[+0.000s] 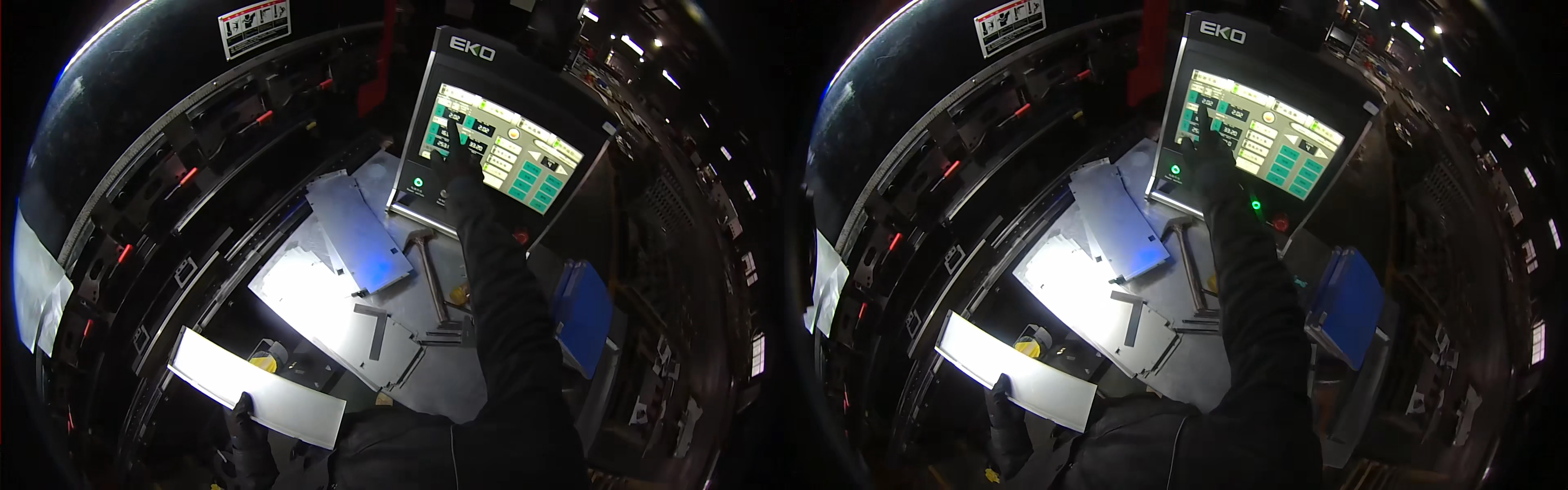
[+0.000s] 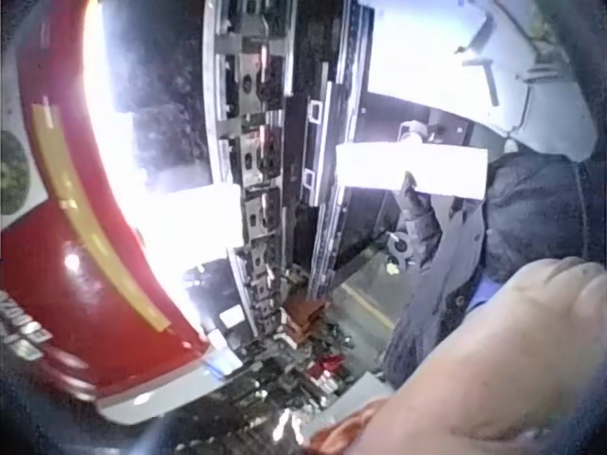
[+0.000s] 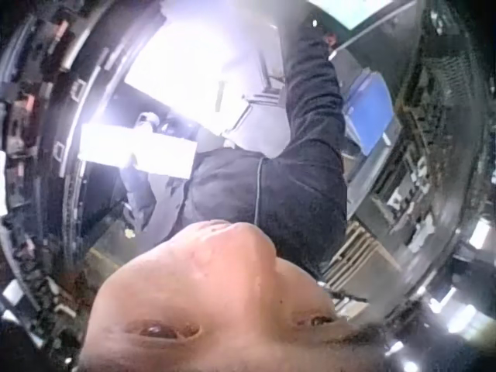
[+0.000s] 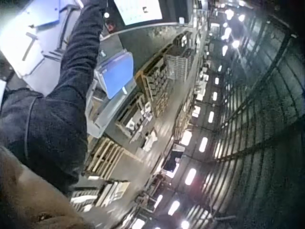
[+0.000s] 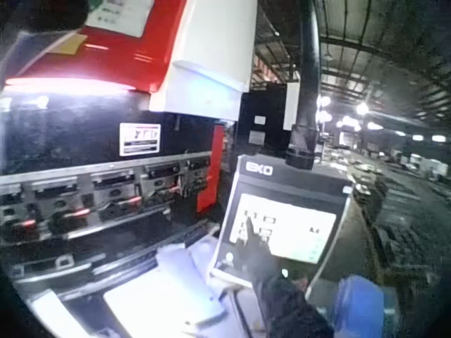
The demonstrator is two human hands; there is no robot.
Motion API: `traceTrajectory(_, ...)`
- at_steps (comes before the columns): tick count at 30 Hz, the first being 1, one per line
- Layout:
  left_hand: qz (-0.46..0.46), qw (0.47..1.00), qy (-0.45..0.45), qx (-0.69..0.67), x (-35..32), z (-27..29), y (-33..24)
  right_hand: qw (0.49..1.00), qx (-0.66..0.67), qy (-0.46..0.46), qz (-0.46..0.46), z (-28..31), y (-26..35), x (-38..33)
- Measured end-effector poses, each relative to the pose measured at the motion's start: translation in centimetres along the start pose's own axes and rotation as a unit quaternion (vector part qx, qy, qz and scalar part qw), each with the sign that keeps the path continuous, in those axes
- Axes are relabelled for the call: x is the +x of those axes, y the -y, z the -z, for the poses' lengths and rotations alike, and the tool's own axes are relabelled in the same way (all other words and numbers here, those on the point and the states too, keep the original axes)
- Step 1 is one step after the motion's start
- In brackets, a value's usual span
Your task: Measure and bend metal components using a press brake machine.
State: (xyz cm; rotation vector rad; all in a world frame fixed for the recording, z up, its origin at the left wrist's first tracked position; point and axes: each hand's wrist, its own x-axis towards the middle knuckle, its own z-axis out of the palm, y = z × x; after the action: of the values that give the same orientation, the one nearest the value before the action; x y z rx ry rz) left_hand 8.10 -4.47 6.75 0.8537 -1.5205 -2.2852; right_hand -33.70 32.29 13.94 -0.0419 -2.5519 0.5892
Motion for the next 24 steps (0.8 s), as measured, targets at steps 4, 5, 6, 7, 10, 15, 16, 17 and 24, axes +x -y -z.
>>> traceTrajectory(4,0.001,1.0,-0.014,-0.012,-0.6,1.9,0.6,1.0,0.005,-0.022,0.008,-1.2,1.0,2.2)
traceTrajectory(5,0.001,1.0,-0.015,-0.013,-0.6,2.3,0.8,1.0,0.005,-0.022,0.009,-1.0,1.4,1.9)
traceTrajectory(6,-0.001,1.0,-0.019,-0.021,-0.5,2.7,1.1,0.999,0.029,-0.015,0.014,-0.7,1.6,1.0)
traceTrajectory(7,-0.003,0.999,-0.024,-0.031,-0.4,2.9,1.5,0.998,0.053,-0.008,0.019,-0.2,1.8,-0.1)
traceTrajectory(10,-0.001,0.998,-0.032,-0.054,-0.2,3.4,2.8,0.995,0.093,0.007,0.022,0.8,0.8,-3.0)
traceTrajectory(15,0.02,0.998,-0.015,-0.062,0.8,3.1,3.2,0.994,0.105,-0.03,-0.016,0.4,-7.6,-7.0)
traceTrajectory(16,0.022,0.999,0.005,-0.039,0.6,2.8,2.6,0.993,0.087,-0.077,0.001,0.9,-9.5,-7.9)
traceTrajectory(17,0.02,0.999,0.024,-0.017,0.6,2.3,1.9,0.99,0.071,-0.123,0.02,1.6,-10.4,-8.3)
traceTrajectory(24,0.016,0.992,0.1,0.071,0.9,1.2,1.2,0.99,0.03,-0.117,-0.077,5.0,-12.5,-7.7)
